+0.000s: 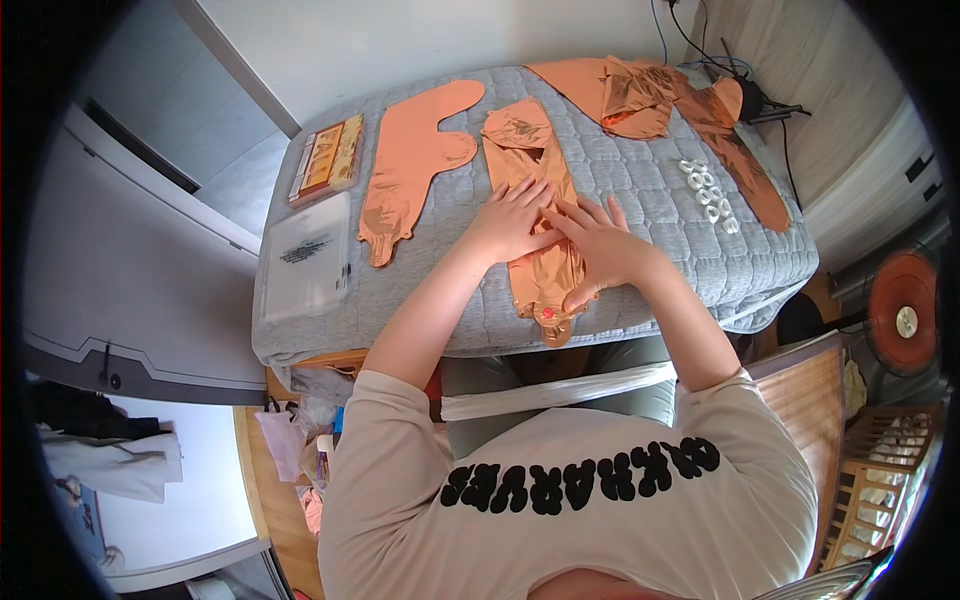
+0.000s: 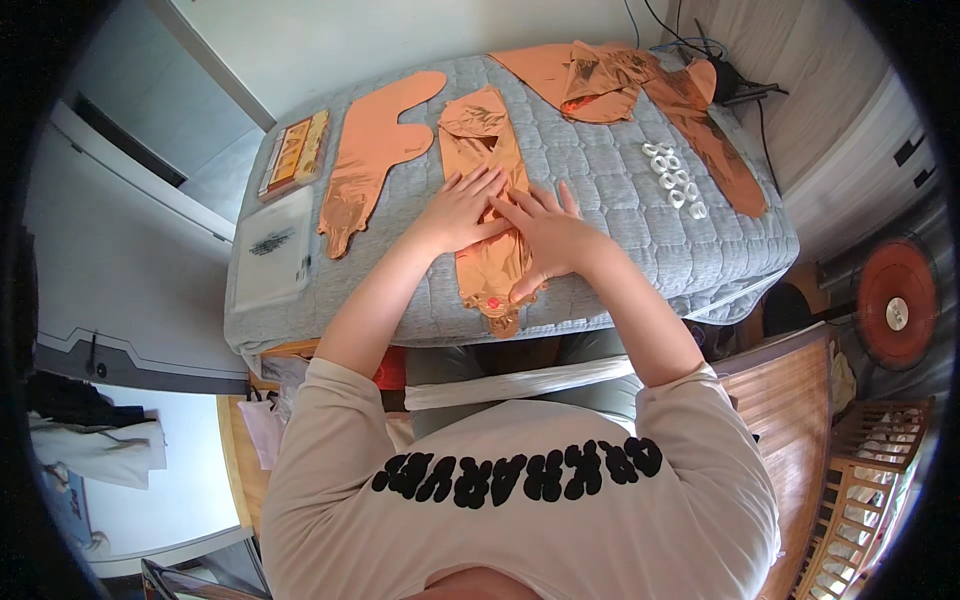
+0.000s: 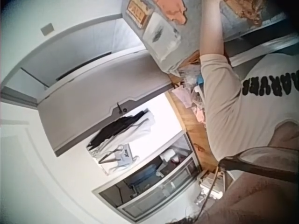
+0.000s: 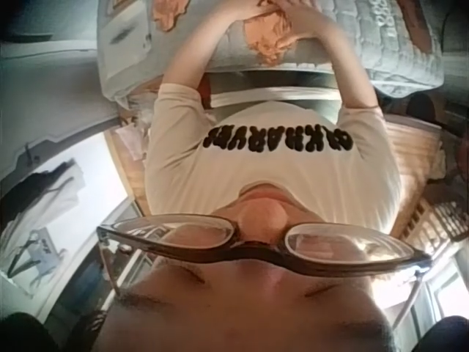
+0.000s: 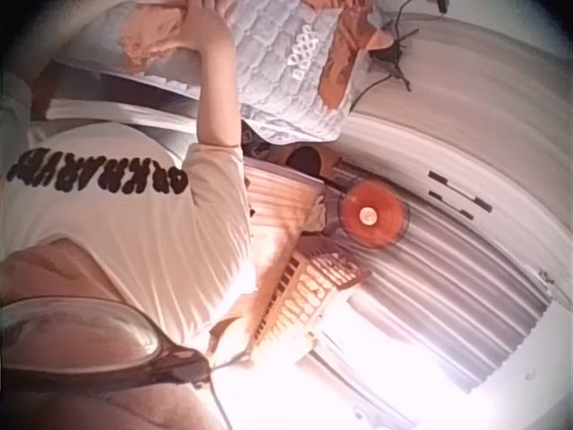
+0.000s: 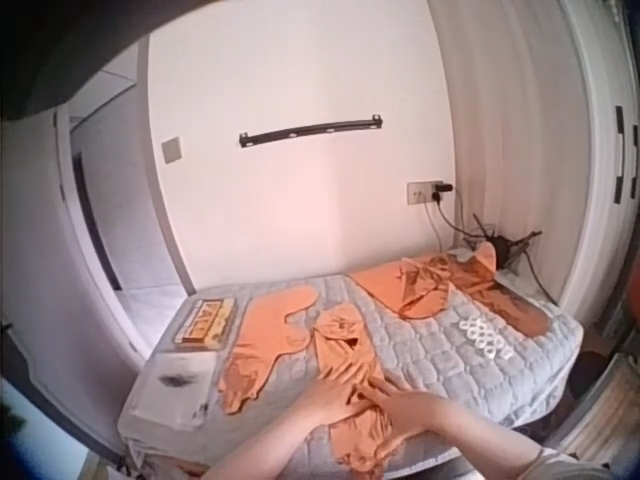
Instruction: Folding deflated foil balloons and preparing them with backing cards for packaging.
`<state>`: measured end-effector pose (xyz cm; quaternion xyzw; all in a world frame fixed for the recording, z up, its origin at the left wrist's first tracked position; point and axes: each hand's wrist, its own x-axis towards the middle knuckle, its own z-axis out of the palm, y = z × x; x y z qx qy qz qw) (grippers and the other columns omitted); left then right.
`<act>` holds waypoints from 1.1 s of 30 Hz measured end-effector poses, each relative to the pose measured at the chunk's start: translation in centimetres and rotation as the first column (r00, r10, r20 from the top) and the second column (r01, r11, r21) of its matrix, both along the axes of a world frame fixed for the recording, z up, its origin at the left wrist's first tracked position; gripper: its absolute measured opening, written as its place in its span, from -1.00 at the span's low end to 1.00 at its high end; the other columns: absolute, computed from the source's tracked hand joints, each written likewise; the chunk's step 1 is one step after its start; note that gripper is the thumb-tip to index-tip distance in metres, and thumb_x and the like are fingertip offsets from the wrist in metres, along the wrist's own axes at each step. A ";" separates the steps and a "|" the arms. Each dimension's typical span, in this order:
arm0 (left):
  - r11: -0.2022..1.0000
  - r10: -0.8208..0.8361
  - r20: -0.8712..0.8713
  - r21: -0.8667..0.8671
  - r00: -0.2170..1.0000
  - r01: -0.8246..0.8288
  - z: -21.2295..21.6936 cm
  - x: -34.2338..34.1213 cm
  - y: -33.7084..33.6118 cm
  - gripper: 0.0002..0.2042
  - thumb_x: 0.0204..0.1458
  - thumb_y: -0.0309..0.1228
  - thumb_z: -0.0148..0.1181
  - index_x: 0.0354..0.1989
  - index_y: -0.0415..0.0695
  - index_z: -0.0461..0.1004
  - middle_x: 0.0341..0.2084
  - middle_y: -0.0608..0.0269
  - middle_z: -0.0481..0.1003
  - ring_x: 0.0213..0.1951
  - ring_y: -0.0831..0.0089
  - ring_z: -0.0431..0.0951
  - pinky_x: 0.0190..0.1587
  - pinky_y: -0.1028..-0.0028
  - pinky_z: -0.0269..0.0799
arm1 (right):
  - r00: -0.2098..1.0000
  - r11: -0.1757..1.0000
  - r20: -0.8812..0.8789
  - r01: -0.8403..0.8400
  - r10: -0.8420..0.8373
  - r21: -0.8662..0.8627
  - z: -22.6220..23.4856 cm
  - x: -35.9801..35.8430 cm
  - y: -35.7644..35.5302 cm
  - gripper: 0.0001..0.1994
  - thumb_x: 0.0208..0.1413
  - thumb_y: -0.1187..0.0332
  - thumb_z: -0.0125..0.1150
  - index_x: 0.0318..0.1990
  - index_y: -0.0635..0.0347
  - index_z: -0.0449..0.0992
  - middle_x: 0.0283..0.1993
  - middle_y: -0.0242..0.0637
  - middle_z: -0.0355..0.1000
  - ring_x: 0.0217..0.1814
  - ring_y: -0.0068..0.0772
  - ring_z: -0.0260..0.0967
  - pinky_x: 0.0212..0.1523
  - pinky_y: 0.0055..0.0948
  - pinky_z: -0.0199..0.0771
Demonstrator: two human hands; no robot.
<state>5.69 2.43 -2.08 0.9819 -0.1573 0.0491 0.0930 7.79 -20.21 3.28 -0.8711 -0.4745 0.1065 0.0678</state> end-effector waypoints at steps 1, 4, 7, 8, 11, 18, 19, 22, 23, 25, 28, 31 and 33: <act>1.000 -0.003 0.012 0.000 1.000 0.003 0.0 0.1 0.0 -0.12 0.18 0.27 0.02 0.52 -0.11 0.07 0.52 0.09 0.07 0.55 0.21 -0.02 0.52 0.03 -0.14 | 1.000 1.000 -0.002 0.003 -0.003 -0.001 -0.2 0.0 -0.1 0.41 -0.53 -0.21 0.66 0.57 -0.05 -0.08 0.58 -0.11 -0.01 0.67 0.07 -0.29 0.57 0.29 -0.46; 1.000 0.002 0.007 0.001 1.000 -0.002 0.1 0.1 -0.2 -0.12 0.18 0.27 0.00 0.53 -0.09 0.07 0.52 0.09 0.06 0.55 0.21 -0.02 0.52 0.03 -0.13 | 1.000 0.999 0.014 0.013 -0.014 0.030 -0.9 -0.3 -0.5 0.45 -0.56 -0.23 0.65 0.58 -0.04 -0.09 0.59 -0.07 -0.03 0.68 0.08 -0.31 0.58 0.27 -0.51; 1.000 0.007 0.000 0.020 1.000 -0.007 -0.1 0.2 -0.1 -0.12 0.18 0.27 0.00 0.53 -0.07 0.06 0.52 0.11 0.05 0.55 0.21 -0.02 0.52 0.02 -0.13 | 0.999 0.987 0.053 -0.007 -0.002 0.162 -1.5 0.1 -1.9 0.27 -0.37 -0.17 0.61 0.54 0.01 0.03 0.56 -0.04 0.04 0.63 0.10 -0.15 0.58 0.17 -0.27; 0.999 -0.002 0.009 0.037 1.000 0.001 -0.2 0.3 -0.1 -0.12 0.18 0.27 0.01 0.54 -0.06 0.06 0.52 0.11 0.05 0.55 0.22 -0.02 0.52 0.02 -0.12 | 0.997 0.943 -0.075 -0.008 0.035 0.333 -2.1 0.9 -2.5 0.12 -0.25 -0.10 0.58 0.50 0.05 0.12 0.53 -0.02 0.09 0.61 0.08 -0.09 0.57 0.10 -0.19; 0.999 -0.020 0.038 0.027 0.999 0.019 -0.2 0.3 0.1 -0.14 0.19 0.25 0.00 0.53 -0.05 0.06 0.52 0.12 0.06 0.54 0.22 -0.02 0.52 0.02 -0.13 | 0.985 0.858 -0.091 -0.080 0.146 0.508 -2.5 2.5 -4.0 -0.23 -0.02 0.11 0.47 0.37 0.11 0.34 0.46 0.00 0.20 0.53 0.06 0.08 0.50 -0.03 0.03; 1.000 -0.001 0.009 0.013 1.000 0.001 0.1 0.0 -0.1 -0.17 0.21 0.20 0.00 0.53 -0.06 0.06 0.52 0.12 0.06 0.54 0.23 -0.02 0.52 0.03 -0.13 | 0.963 0.802 0.205 -0.260 0.175 0.537 -2.8 4.3 -4.2 -0.71 0.09 0.47 0.33 0.01 0.16 0.61 0.15 -0.20 0.53 0.23 -0.07 0.46 0.20 -0.16 0.47; 1.000 -0.004 0.012 0.013 1.000 0.004 0.1 0.0 -0.1 -0.17 0.21 0.20 0.00 0.53 -0.06 0.06 0.52 0.12 0.06 0.54 0.23 -0.02 0.52 0.04 -0.14 | 0.945 0.800 0.261 -0.309 0.198 0.514 -2.8 4.4 -4.1 -0.71 0.08 0.46 0.34 0.00 0.15 0.62 0.12 -0.24 0.56 0.21 -0.10 0.47 0.19 -0.17 0.48; 1.000 0.000 0.008 0.021 1.000 -0.001 0.2 0.0 -0.2 -0.17 0.21 0.20 0.00 0.54 -0.06 0.05 0.52 0.11 0.05 0.55 0.23 -0.02 0.53 0.07 -0.14 | 0.891 0.775 0.354 -0.432 0.286 0.461 -2.5 4.8 -4.0 -0.73 0.05 0.44 0.33 -0.06 0.17 0.64 0.08 -0.27 0.58 0.20 -0.15 0.48 0.22 -0.19 0.46; 1.000 0.008 0.001 0.027 1.000 -0.008 0.2 -0.1 -0.2 -0.17 0.22 0.20 -0.01 0.54 -0.05 0.05 0.53 0.11 0.05 0.55 0.24 -0.02 0.53 0.09 -0.15 | 0.890 0.774 0.356 -0.433 0.285 0.463 -2.5 4.6 -3.9 -0.73 0.05 0.44 0.33 -0.06 0.17 0.64 0.08 -0.27 0.58 0.20 -0.15 0.48 0.22 -0.19 0.46; 1.000 0.001 0.006 0.023 1.000 -0.001 0.3 0.0 -0.1 -0.18 0.22 0.20 -0.01 0.54 -0.06 0.05 0.53 0.10 0.04 0.55 0.24 -0.03 0.53 0.09 -0.16 | 0.857 0.779 0.415 -0.475 0.304 0.410 -2.7 4.3 -3.8 -0.71 0.01 0.42 0.34 -0.06 0.15 0.65 0.06 -0.28 0.59 0.19 -0.16 0.50 0.20 -0.20 0.48; 1.000 -0.012 0.001 0.028 1.000 0.012 0.3 0.0 0.0 -0.17 0.23 0.19 -0.02 0.54 -0.06 0.03 0.53 0.10 0.03 0.55 0.24 -0.04 0.54 0.11 -0.17 | 0.851 0.772 0.420 -0.488 0.316 0.407 -2.8 4.3 -3.8 -0.72 0.01 0.41 0.35 -0.07 0.15 0.65 0.05 -0.29 0.59 0.18 -0.17 0.50 0.19 -0.21 0.50; 0.998 -0.023 -0.012 0.061 1.000 0.024 0.5 -0.7 -0.1 -0.18 0.23 0.18 -0.02 0.55 -0.05 0.01 0.54 0.11 0.02 0.55 0.24 -0.05 0.54 0.11 -0.18 | 0.860 0.756 0.402 -0.484 0.316 0.441 -2.5 3.2 -4.1 -0.69 0.00 0.42 0.35 -0.04 0.14 0.64 0.02 -0.28 0.59 0.14 -0.16 0.51 0.14 -0.19 0.52; 0.996 -0.025 -0.016 0.082 1.000 0.026 0.5 -1.6 -0.5 -0.18 0.24 0.17 -0.03 0.55 -0.05 -0.01 0.54 0.11 0.02 0.56 0.23 -0.06 0.54 0.11 -0.18 | 0.901 0.780 0.310 -0.422 0.304 0.462 -2.3 2.0 -4.4 -0.67 0.00 0.42 0.36 -0.02 0.12 0.62 0.01 -0.28 0.58 0.12 -0.16 0.52 0.11 -0.19 0.52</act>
